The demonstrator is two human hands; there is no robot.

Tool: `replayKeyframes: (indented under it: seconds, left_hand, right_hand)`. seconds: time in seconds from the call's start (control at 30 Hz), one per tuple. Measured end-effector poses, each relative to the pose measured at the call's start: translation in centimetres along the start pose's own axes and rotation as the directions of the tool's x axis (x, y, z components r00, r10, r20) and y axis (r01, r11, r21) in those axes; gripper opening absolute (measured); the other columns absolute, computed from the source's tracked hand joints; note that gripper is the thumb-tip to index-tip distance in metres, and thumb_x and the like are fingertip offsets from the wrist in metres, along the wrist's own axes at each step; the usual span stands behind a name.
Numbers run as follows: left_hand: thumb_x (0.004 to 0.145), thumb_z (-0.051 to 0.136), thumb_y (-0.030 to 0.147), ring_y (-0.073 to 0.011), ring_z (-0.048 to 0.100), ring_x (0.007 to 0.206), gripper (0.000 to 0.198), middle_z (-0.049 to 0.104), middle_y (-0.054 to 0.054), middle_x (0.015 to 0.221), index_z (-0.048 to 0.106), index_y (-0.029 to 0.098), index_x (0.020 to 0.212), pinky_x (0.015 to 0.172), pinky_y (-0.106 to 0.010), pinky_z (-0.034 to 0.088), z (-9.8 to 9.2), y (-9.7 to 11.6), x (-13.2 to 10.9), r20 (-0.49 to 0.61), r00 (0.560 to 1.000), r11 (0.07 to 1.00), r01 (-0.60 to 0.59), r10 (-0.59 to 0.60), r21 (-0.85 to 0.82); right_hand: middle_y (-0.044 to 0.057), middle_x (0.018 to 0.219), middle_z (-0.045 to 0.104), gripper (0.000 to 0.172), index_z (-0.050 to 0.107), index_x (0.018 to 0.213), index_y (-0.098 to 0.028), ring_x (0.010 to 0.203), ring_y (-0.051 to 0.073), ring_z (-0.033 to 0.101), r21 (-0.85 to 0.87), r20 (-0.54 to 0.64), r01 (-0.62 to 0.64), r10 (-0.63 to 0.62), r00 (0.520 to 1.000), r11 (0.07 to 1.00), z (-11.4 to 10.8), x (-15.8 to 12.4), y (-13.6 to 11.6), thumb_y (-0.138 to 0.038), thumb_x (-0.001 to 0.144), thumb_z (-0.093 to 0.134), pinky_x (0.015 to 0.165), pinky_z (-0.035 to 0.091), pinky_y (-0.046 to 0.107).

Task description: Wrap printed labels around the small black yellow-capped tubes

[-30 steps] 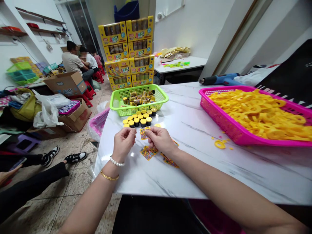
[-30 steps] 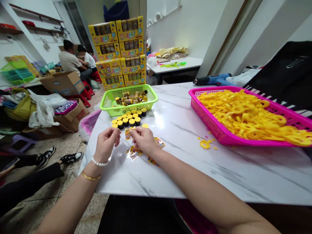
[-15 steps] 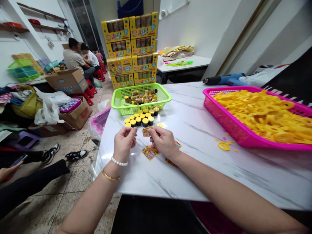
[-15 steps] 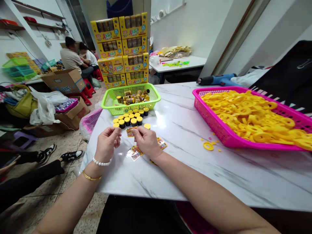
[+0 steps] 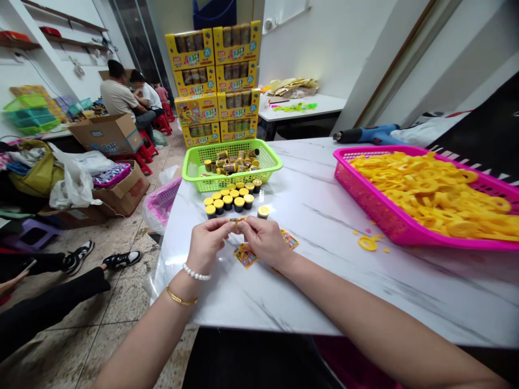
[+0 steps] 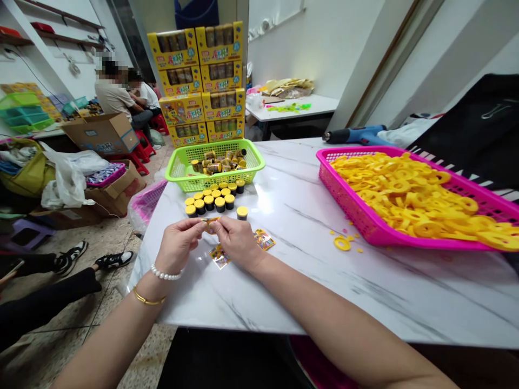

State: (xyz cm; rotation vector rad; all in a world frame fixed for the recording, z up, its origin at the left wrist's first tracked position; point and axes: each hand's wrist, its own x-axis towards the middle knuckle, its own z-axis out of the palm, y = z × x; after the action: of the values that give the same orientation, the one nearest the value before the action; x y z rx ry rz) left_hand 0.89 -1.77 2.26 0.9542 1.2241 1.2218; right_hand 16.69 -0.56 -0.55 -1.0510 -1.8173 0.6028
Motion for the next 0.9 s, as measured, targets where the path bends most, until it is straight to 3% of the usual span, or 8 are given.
replayKeyframes:
  seconds: [0.13,0.23,0.43,0.57,0.67,0.73,0.83,0.9]
  left_hand:
    - [0.047,0.091,0.051,-0.0058,0.040,0.048,0.051,0.054,0.002,0.053,0.075,0.012,0.075,0.042,-0.019,0.022,-0.2,0.0,0.0,-0.048,0.999,1.000,0.003,-0.001,0.024]
    - [0.051,0.089,0.054,-0.0051,0.038,0.047,0.051,0.055,0.002,0.054,0.075,0.012,0.076,0.041,-0.019,0.021,-0.3,-0.1,0.1,-0.009,1.000,0.997,-0.006,0.007,0.082]
    - [0.056,0.087,0.054,-0.0049,0.034,0.042,0.046,0.047,0.006,0.045,0.072,0.013,0.071,0.041,-0.020,0.021,-0.6,-0.1,0.4,-0.009,0.999,0.992,-0.045,0.047,0.116]
    - [0.057,0.087,0.049,-0.0046,0.038,0.042,0.042,0.059,0.002,0.054,0.073,0.013,0.074,0.040,-0.020,0.022,-0.4,-0.1,0.3,0.031,0.998,0.991,-0.066,0.063,0.115]
    - [0.054,0.089,0.043,-0.0027,0.036,0.039,0.041,0.063,0.000,0.059,0.074,0.012,0.076,0.036,-0.019,0.019,-0.4,-0.1,0.6,0.099,0.994,0.998,0.040,-0.045,0.057]
    - [0.056,0.090,0.036,-0.0020,0.035,0.037,0.035,0.059,0.002,0.055,0.071,0.011,0.072,0.033,-0.016,0.016,-0.6,0.1,1.0,0.079,0.987,0.989,0.144,-0.141,-0.029]
    - [0.068,0.083,0.022,0.0006,0.038,0.038,0.020,0.064,-0.001,0.064,0.070,0.009,0.075,0.031,-0.011,0.016,-1.1,0.6,1.6,0.092,0.951,0.936,0.306,-0.294,-0.174]
    - [0.078,0.074,0.015,0.0030,0.037,0.039,0.009,0.069,-0.004,0.077,0.071,0.007,0.082,0.029,-0.008,0.017,-1.3,1.0,1.9,0.158,0.921,0.886,0.387,-0.356,-0.257]
  right_hand:
    - [0.002,0.073,0.070,0.032,0.066,0.077,-0.020,0.064,0.013,0.063,0.001,0.054,0.055,-0.055,0.997,0.998,0.1,0.0,0.4,-0.034,0.099,0.047,0.060,0.042,0.024]
    - [0.002,0.073,0.071,0.032,0.067,0.077,-0.020,0.064,0.013,0.063,0.014,0.047,0.060,-0.060,0.997,0.998,-0.1,0.1,0.3,-0.033,0.099,0.047,0.061,0.042,0.024]
    - [-0.001,0.065,0.064,0.022,0.064,0.076,-0.019,0.055,0.012,0.051,0.091,0.032,-0.088,0.085,0.996,0.992,-0.1,0.1,-0.1,-0.036,0.090,0.059,0.052,0.038,0.023]
    - [-0.001,0.061,0.059,0.021,0.060,0.070,-0.019,0.054,0.011,0.048,0.038,0.021,-0.045,0.044,0.999,0.998,-0.1,0.1,-0.2,-0.031,0.088,0.059,0.052,0.037,0.023]
    - [0.001,0.063,0.061,0.025,0.063,0.067,-0.019,0.058,0.012,0.052,-0.104,0.041,0.115,-0.112,0.993,0.988,-1.4,0.8,0.2,-0.032,0.088,0.060,0.057,0.040,0.026]
    - [0.005,0.079,0.068,0.022,0.069,0.079,-0.019,0.071,0.017,0.060,-0.243,0.004,0.146,-0.149,0.989,0.959,-2.9,1.6,1.0,-0.038,0.088,0.064,0.066,0.045,0.029]
    - [0.011,0.103,0.070,0.019,0.072,0.093,-0.019,0.087,0.024,0.063,-0.482,-0.055,-0.001,-0.029,0.998,0.876,-4.7,2.8,2.7,-0.033,0.080,0.072,0.073,0.049,0.034]
    - [0.010,0.094,0.070,0.019,0.070,0.091,-0.019,0.080,0.023,0.063,-0.523,-0.035,-0.121,0.120,0.992,0.844,-5.3,3.3,3.6,-0.025,0.074,0.074,0.071,0.049,0.035]
